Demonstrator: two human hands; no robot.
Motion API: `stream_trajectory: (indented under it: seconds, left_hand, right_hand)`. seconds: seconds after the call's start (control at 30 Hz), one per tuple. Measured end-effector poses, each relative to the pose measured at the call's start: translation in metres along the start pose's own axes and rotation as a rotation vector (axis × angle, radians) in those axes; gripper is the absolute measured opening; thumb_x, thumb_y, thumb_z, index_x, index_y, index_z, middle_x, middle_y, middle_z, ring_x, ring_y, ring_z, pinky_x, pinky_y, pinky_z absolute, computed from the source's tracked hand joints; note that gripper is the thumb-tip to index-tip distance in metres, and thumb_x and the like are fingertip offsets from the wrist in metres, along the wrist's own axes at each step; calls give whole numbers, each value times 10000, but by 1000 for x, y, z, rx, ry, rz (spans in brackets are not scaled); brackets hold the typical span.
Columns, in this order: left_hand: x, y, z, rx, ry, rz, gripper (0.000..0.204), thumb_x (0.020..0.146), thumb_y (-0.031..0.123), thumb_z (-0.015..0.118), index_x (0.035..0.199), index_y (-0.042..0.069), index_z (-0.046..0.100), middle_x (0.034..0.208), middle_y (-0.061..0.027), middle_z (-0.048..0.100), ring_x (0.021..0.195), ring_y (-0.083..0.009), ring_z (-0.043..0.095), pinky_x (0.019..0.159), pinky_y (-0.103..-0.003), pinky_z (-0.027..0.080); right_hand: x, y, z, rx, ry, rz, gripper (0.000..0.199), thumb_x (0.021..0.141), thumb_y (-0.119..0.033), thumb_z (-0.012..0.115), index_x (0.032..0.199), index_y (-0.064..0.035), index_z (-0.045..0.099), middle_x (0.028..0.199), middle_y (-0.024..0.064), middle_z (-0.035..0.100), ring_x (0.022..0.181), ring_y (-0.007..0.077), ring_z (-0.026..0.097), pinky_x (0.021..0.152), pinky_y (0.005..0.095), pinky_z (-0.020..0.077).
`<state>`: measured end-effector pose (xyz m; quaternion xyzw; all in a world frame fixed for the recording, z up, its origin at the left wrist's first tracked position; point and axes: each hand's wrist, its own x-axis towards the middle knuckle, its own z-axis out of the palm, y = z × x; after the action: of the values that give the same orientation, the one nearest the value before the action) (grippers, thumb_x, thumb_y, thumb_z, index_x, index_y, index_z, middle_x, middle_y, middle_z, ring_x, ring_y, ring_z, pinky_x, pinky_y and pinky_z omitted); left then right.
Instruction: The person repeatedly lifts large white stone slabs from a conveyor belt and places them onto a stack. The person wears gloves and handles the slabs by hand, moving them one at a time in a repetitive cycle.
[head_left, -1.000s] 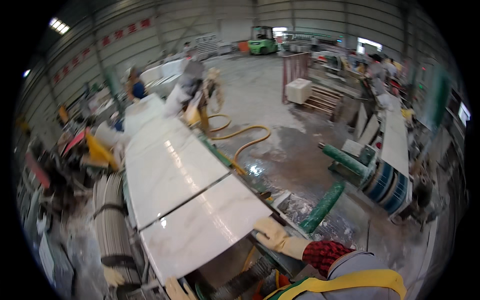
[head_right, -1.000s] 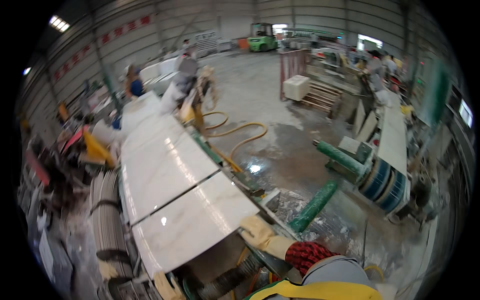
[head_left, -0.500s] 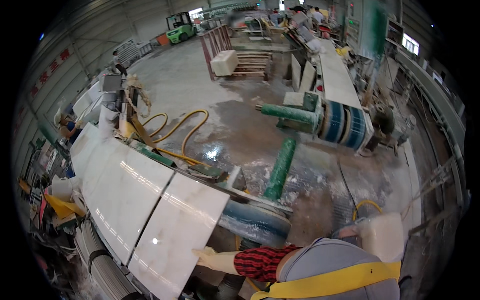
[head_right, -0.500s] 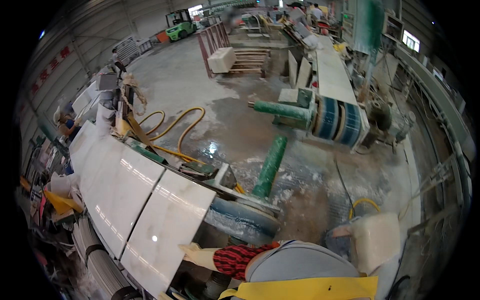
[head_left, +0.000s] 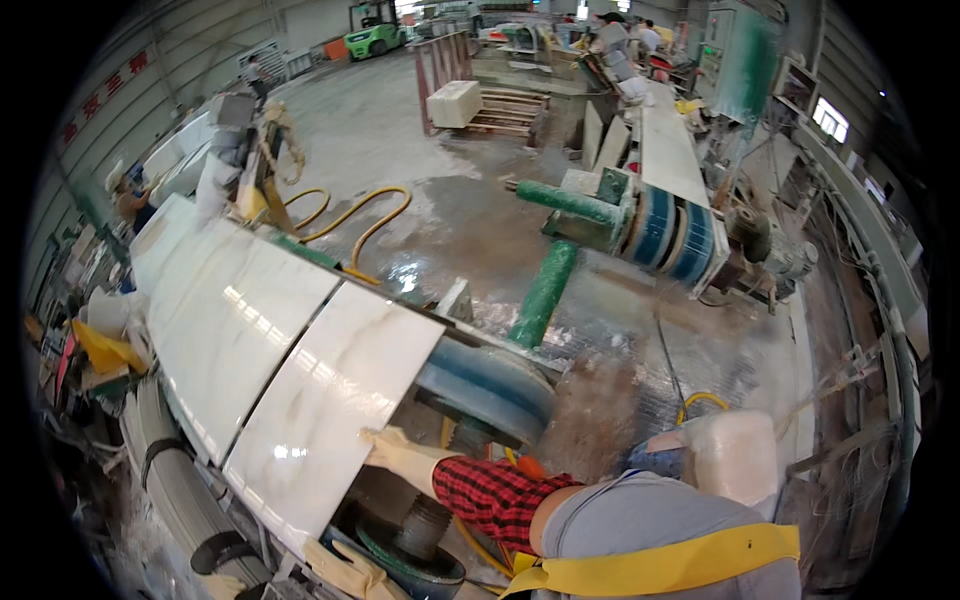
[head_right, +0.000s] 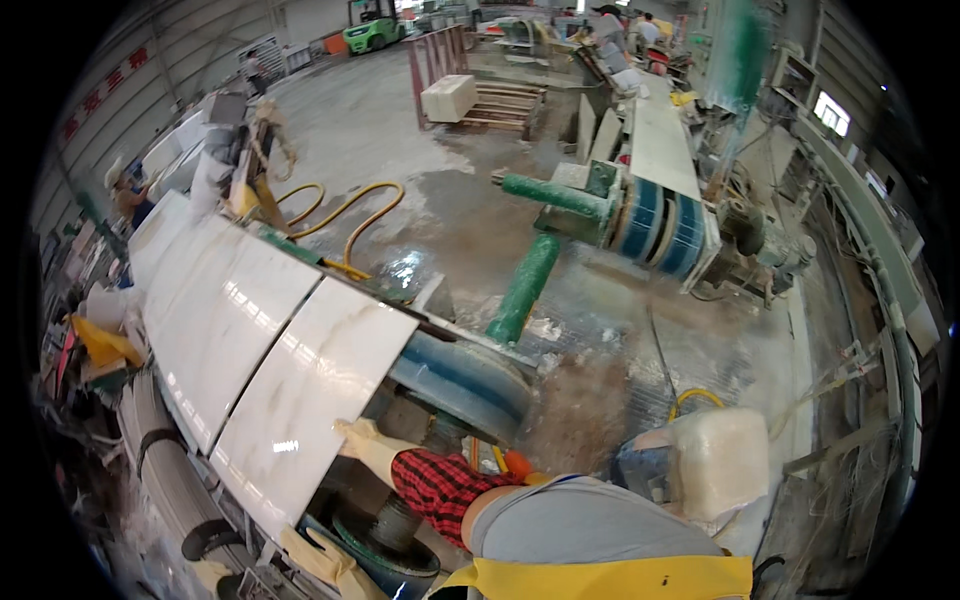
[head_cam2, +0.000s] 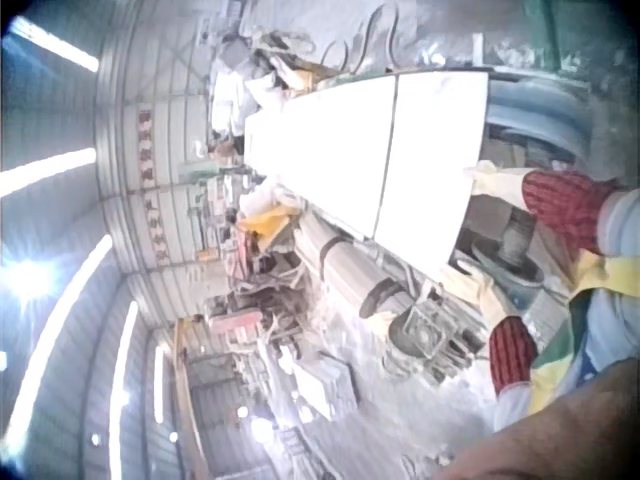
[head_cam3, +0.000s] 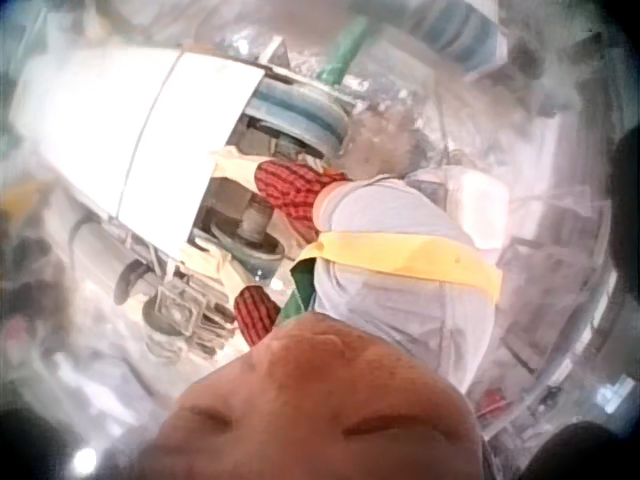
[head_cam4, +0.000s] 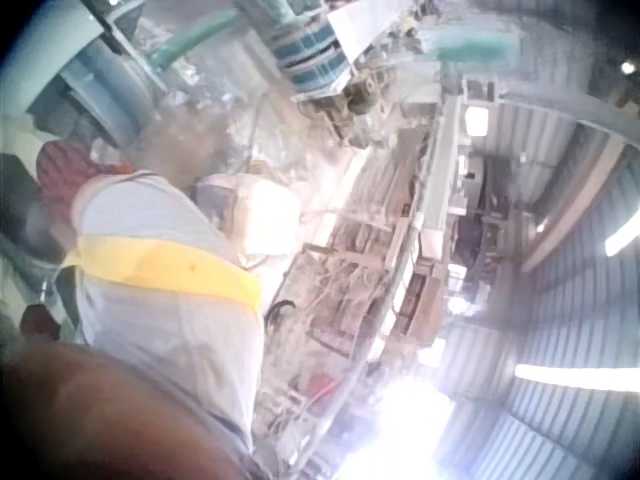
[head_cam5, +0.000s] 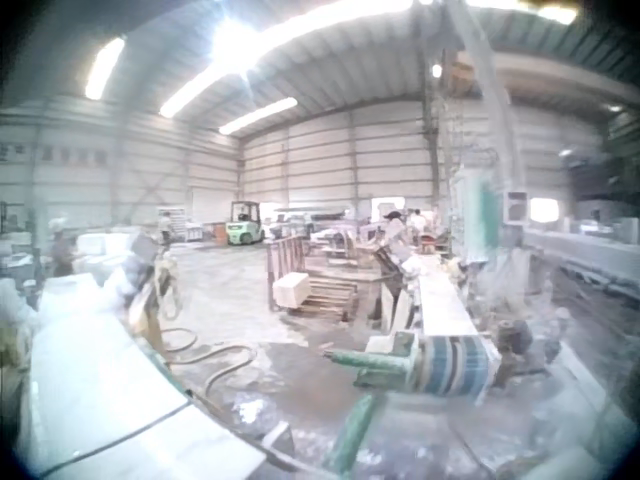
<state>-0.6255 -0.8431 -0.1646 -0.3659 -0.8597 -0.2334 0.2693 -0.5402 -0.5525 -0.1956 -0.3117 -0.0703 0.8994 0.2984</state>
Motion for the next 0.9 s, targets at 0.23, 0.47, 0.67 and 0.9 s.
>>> stream_trajectory:
  seconds: [0.23, 0.47, 0.67, 0.9]
  left_hand:
    - [12, 28, -24, -31, -120, -127, 514, 1093, 241, 600, 1505, -68, 595, 1560, -310, 575, 1467, -477, 515, 1289, -577, 310]
    - [16, 39, -40, -209, -85, -213, 540, 1046, 130, 625, 1547, -53, 543, 1587, -318, 536, 1502, -487, 462, 1288, -592, 284]
    - [8, 37, -35, -276, 87, -170, 479, 1029, 92, 659, 1486, -40, 610, 1520, -271, 621, 1458, -465, 526, 1271, -591, 310]
    - [-18, 19, -63, -295, -319, -137, 518, 987, 235, 763, 1453, 33, 665, 1430, -248, 688, 1367, -452, 609, 1239, -556, 388]
  right_hand:
    - [-61, -23, 36, 127, 138, -6, 437, 1109, 18, 555, 1540, -1, 484, 1512, 246, 570, 1362, 461, 613, 1143, 725, 510]
    - [-107, -40, 17, -388, 37, -15, 507, 1146, -192, 600, 1536, 99, 461, 1497, 297, 596, 1323, 424, 667, 1155, 528, 575]
    - [-155, -42, -27, -336, -52, -32, 549, 1167, -188, 544, 1597, 100, 363, 1612, 280, 497, 1460, 420, 559, 1236, 544, 504]
    - [-246, -37, -73, -296, 89, 157, 562, 1171, -151, 517, 1656, 56, 322, 1649, 261, 473, 1487, 417, 534, 1284, 542, 452]
